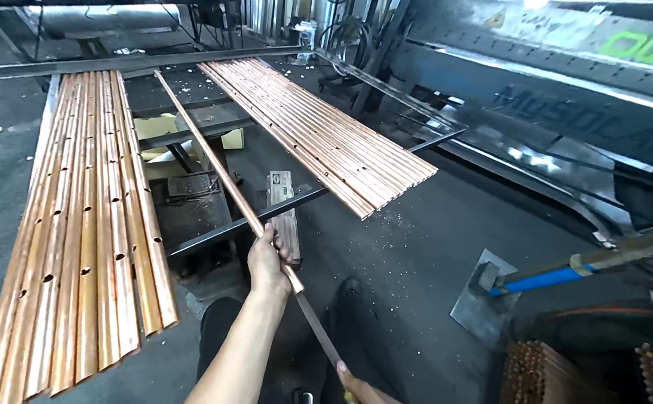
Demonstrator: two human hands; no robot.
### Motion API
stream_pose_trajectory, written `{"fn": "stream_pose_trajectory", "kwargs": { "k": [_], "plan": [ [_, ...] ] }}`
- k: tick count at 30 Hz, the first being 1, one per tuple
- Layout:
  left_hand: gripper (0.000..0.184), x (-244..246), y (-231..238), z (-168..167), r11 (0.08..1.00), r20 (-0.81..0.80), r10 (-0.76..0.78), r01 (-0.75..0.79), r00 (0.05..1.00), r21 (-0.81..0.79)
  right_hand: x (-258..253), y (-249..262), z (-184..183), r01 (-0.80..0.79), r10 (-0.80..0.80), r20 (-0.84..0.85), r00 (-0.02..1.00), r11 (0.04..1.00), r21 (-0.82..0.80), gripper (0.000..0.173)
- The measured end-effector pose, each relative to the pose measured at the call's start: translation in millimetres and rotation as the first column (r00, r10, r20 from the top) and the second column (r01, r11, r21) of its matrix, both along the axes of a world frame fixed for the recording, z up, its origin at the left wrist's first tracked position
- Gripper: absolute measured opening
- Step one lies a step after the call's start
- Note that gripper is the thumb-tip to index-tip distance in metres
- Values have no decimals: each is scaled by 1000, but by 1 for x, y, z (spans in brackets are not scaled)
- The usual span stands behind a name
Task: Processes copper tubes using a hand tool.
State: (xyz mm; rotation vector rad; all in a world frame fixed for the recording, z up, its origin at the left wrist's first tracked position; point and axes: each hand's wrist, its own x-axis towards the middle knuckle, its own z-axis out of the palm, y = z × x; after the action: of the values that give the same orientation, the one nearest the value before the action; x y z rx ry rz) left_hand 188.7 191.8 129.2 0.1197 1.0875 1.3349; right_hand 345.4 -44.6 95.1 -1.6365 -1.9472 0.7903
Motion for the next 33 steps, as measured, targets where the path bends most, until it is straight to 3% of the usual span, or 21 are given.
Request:
{"fn": "stream_pose_trajectory", "kwargs": {
  "k": [4,6,9,12,14,19,24,29,33],
  "plan": [
    [13,2,-4,2,998,-23,47,-46,999,41,-12,29,6,40,-42,27,999,997,71,40],
    [14,-6,-2,-11,991,104,-21,7,994,136,-9,15,9,35,-34,-8,999,999,22,40],
    [36,-10,2,-31,936,332,-213,95,919,339,2,-5,6,6,-7,-46,999,1000,-27,41],
    [29,-8,1,-34,897,430,-290,86,855,434,-8,18,6,48,-47,-22,999,999,19,39],
    [30,-8,3,-31,908,396,-266,90,879,410,-13,29,5,63,-62,-19,998,997,39,41],
    [35,-5,5,-30,920,292,-228,107,929,377,0,-7,10,51,-53,-42,998,998,-44,40],
    [38,-3,5,-20,952,145,-176,131,974,277,-15,34,7,59,-59,4,998,998,31,43],
    [38,3,5,-13,977,46,-127,117,991,181,-1,-8,8,72,-72,22,997,997,-22,41],
    [34,10,1,-2,993,-57,-79,84,995,87,-10,31,5,66,-69,64,996,997,51,43]
  ]
}}
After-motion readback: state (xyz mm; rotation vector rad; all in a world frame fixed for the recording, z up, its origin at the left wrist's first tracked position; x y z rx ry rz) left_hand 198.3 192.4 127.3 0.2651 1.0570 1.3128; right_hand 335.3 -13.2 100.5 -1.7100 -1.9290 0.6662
